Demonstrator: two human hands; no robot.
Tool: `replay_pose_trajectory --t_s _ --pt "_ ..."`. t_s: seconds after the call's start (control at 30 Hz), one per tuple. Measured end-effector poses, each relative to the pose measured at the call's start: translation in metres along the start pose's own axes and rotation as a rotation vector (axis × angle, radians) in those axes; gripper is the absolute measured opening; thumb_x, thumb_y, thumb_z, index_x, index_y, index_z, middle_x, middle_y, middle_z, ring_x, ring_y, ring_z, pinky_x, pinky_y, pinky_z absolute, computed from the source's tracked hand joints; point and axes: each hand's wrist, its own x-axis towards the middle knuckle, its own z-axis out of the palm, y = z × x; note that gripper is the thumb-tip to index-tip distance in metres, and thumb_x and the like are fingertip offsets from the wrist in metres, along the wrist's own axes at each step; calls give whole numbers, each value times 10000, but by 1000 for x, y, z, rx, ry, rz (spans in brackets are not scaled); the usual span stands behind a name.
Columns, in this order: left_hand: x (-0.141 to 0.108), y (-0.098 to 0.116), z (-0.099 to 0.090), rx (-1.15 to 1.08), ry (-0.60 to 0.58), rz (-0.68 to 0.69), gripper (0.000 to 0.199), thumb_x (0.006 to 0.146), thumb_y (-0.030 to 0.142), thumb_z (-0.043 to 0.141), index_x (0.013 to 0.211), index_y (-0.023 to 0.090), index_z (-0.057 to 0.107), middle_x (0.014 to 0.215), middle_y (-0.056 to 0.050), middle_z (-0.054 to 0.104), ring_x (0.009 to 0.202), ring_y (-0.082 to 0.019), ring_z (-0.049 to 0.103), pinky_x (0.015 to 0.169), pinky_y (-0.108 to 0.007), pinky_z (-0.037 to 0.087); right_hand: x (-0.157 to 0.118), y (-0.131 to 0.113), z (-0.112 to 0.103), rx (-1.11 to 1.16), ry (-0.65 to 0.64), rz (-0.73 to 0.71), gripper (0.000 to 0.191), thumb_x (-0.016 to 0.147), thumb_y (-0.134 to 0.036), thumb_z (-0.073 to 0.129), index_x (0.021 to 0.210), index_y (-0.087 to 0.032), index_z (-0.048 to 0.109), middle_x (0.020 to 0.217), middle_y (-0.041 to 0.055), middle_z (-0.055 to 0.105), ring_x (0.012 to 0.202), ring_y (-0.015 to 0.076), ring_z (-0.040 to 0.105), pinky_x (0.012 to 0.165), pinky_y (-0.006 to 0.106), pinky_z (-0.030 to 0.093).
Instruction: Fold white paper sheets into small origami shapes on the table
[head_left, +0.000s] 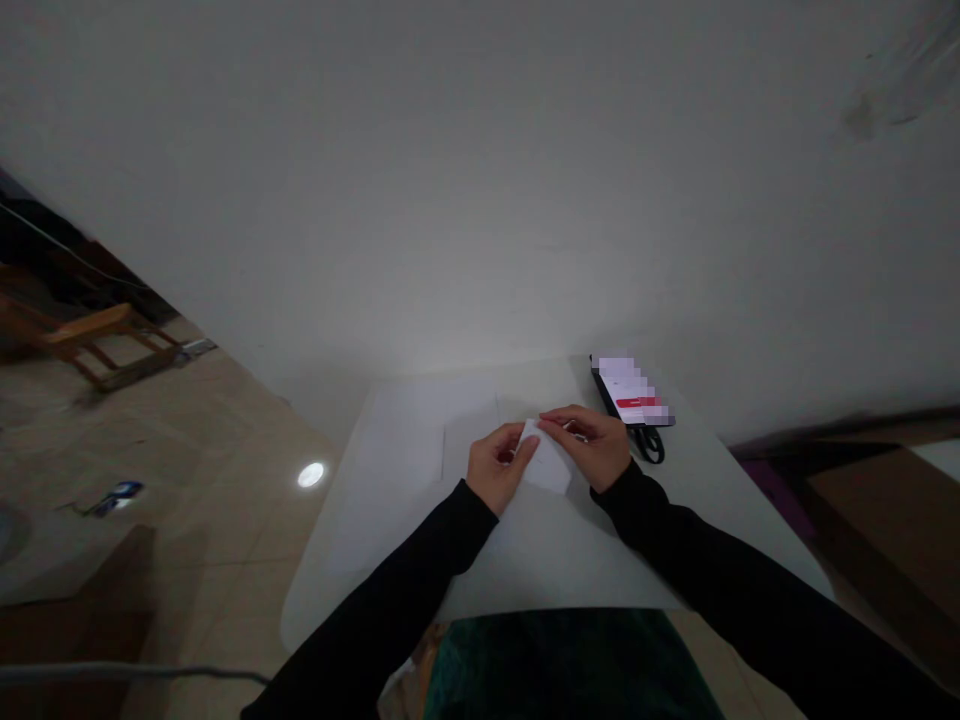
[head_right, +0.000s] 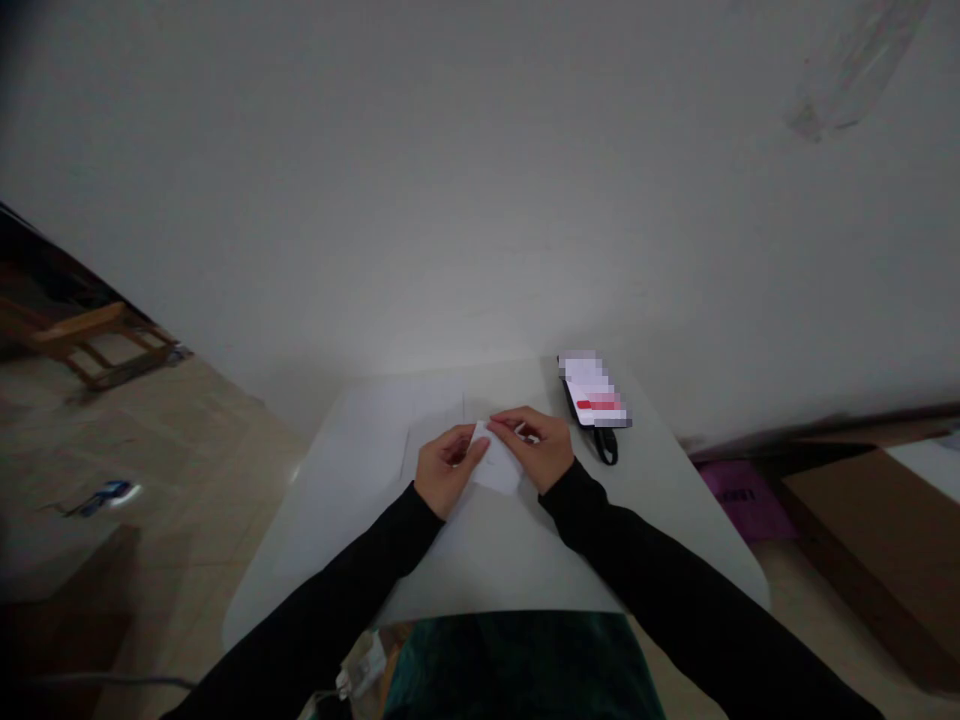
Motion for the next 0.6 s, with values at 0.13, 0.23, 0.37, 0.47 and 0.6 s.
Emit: replay_pose_trajectory --t_s 0.13,0.23,0.37,0.47,0.6 --pt "3 -4 -8 193 -36 153 283 845 337 508 1023 168 648 905 -52 692 738 -141 633 643 -232 498 2 0 0 17 -108 -44 155 741 -333 642 791 -195 696 750 41 659 657 140 588 558 260 468" --pt "5 -5 -13 312 -57 300 275 852 293 505 1072 188 632 974 -52 689 802 -144 646 724 -248 512 3 -1 0 31 -146 -56 140 740 -317 637 760 -185 681 720 37 634 641 132 567 541 249 450" --pt "5 -7 -13 343 -44 414 313 834 278 539 1129 194 598 1073 -59 663 889 -155 649 763 -251 522 5 0 -1 64 -159 -13 119 715 -288 639 687 -172 633 676 17 601 594 114 525 533 241 429" --pt "5 -6 -14 331 -99 360 337 819 302 559 1139 198 592 1051 -54 671 822 -144 656 712 -233 524 6 3 -3 112 -209 72 113 697 -268 631 656 -168 597 638 -7 569 575 104 506 529 230 419" --pt "6 -2 -17 264 -184 200 361 790 344 590 1124 206 597 821 -25 695 582 -88 594 574 -196 481 6 8 -3 136 -244 122 94 672 -227 624 624 -166 571 565 -39 515 498 76 455 461 201 373"
